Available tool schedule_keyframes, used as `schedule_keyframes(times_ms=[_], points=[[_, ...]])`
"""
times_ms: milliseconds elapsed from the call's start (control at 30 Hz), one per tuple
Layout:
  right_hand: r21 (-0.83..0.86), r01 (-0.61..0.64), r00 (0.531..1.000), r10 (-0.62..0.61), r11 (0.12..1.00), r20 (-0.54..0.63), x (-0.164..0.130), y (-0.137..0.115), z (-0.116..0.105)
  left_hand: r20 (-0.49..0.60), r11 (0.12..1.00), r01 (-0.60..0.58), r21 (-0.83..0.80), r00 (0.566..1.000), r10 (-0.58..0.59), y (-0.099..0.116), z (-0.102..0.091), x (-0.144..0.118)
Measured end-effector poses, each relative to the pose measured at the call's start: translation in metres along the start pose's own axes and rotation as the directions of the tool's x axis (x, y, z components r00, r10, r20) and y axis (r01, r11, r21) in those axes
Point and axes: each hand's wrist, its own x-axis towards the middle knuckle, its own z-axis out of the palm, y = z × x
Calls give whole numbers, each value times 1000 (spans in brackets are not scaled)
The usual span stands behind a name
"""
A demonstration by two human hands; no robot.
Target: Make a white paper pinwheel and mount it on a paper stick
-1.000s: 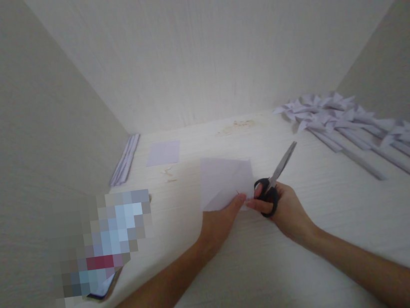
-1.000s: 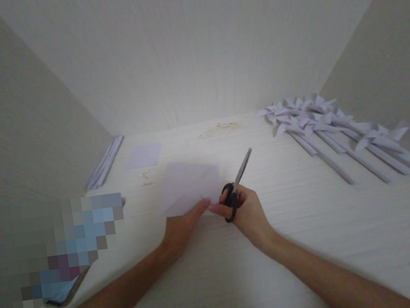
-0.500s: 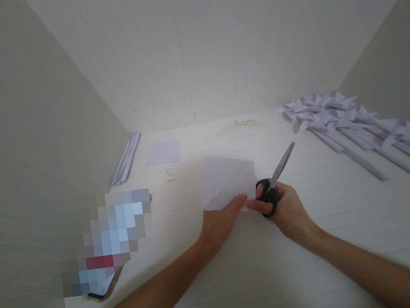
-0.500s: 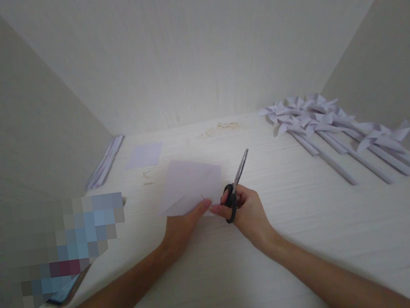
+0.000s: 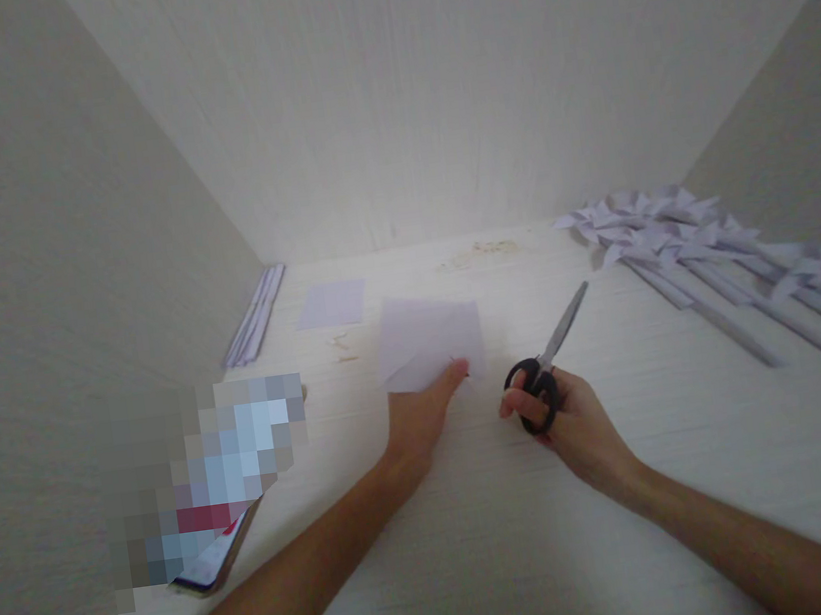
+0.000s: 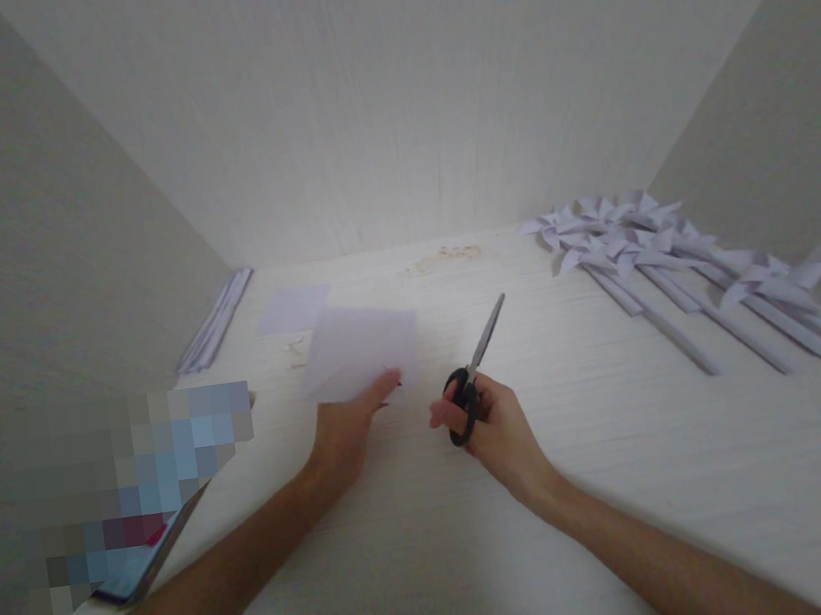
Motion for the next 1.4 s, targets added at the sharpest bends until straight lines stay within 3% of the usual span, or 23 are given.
schedule_keyframes(times_ms=[167, 333, 533, 867, 1400], points=[[-79, 131, 965, -109, 988, 238, -8, -4, -1, 55, 968, 23, -249, 998, -9, 18, -10, 18], [-287, 112, 927, 4, 951, 374, -13, -7, 0, 168, 947, 21, -320, 985, 35, 39, -19, 16], [-399, 88, 928, 70, 913, 365, -15, -5, 1, 194, 974, -20, -224, 979, 65, 46, -19, 10], [-405, 73, 937, 76, 911, 340, -15, -7, 2, 210, 989, -43, -143, 975, 73, 47, -20, 11], [-400, 73, 939, 72, 914, 336, -13, -4, 2, 161, 988, -36, -150, 985, 60, 45, -17, 9]])
